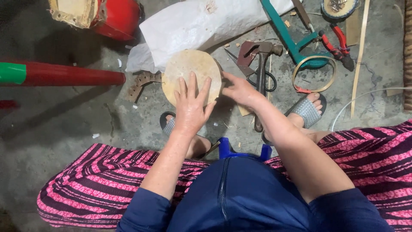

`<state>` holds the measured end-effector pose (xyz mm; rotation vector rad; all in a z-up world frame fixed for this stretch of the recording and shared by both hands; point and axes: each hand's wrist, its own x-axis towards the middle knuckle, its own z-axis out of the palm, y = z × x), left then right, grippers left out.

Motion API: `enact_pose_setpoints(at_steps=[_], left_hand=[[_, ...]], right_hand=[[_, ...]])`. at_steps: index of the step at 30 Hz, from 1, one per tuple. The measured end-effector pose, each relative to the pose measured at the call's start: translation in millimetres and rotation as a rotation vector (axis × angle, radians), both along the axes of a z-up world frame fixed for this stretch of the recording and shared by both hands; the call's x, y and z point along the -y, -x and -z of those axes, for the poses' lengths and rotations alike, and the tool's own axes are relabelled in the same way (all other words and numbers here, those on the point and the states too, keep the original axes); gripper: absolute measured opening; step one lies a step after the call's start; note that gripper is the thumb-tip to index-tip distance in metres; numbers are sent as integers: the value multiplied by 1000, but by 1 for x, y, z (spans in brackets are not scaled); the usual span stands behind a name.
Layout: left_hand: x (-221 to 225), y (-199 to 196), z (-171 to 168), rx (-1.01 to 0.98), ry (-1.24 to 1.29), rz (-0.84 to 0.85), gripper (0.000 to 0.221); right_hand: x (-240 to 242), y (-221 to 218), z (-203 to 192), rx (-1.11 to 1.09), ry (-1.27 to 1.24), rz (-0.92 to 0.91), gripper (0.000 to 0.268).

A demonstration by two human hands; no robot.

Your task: Assembling a percussion instrument by hammering a circular wooden piece into a frame and inspecting the fit.

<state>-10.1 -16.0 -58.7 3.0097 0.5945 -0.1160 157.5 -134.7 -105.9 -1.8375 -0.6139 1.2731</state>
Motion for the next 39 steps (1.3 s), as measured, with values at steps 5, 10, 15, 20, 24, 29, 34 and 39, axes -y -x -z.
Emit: enact_pose_setpoints(at_steps=[5,10,15,20,24,29,34,39], left_hand=[[1,0,-3,8,30,-29,72],[-11,8,-6,9,154,-97,72],[-30,29,-29,840,592,-587,52],[-47,42,-15,722,1363,-1302,77],[-44,40,-1,622,1471,-1261,84],[-46,40,-29,770,1404,-1289,60],[-53,48,-14,832,1420,-1259,52],[-61,55,11,903,1443,-1123,63]], right_hand=[[-2,-16,5,54,-77,138,55],[-11,-21,3,41,-118,150,57],[-21,-12,-27,15,-164,201,52],[-36,-14,-48,20,-129,189,50],[-44,-21,-34,117,-92,150,43],[-50,-30,3,53,-111,230,36],[-59,-29,4,-32,-86,253,34],[-60,-26,-3,-21,-62,250,35]])
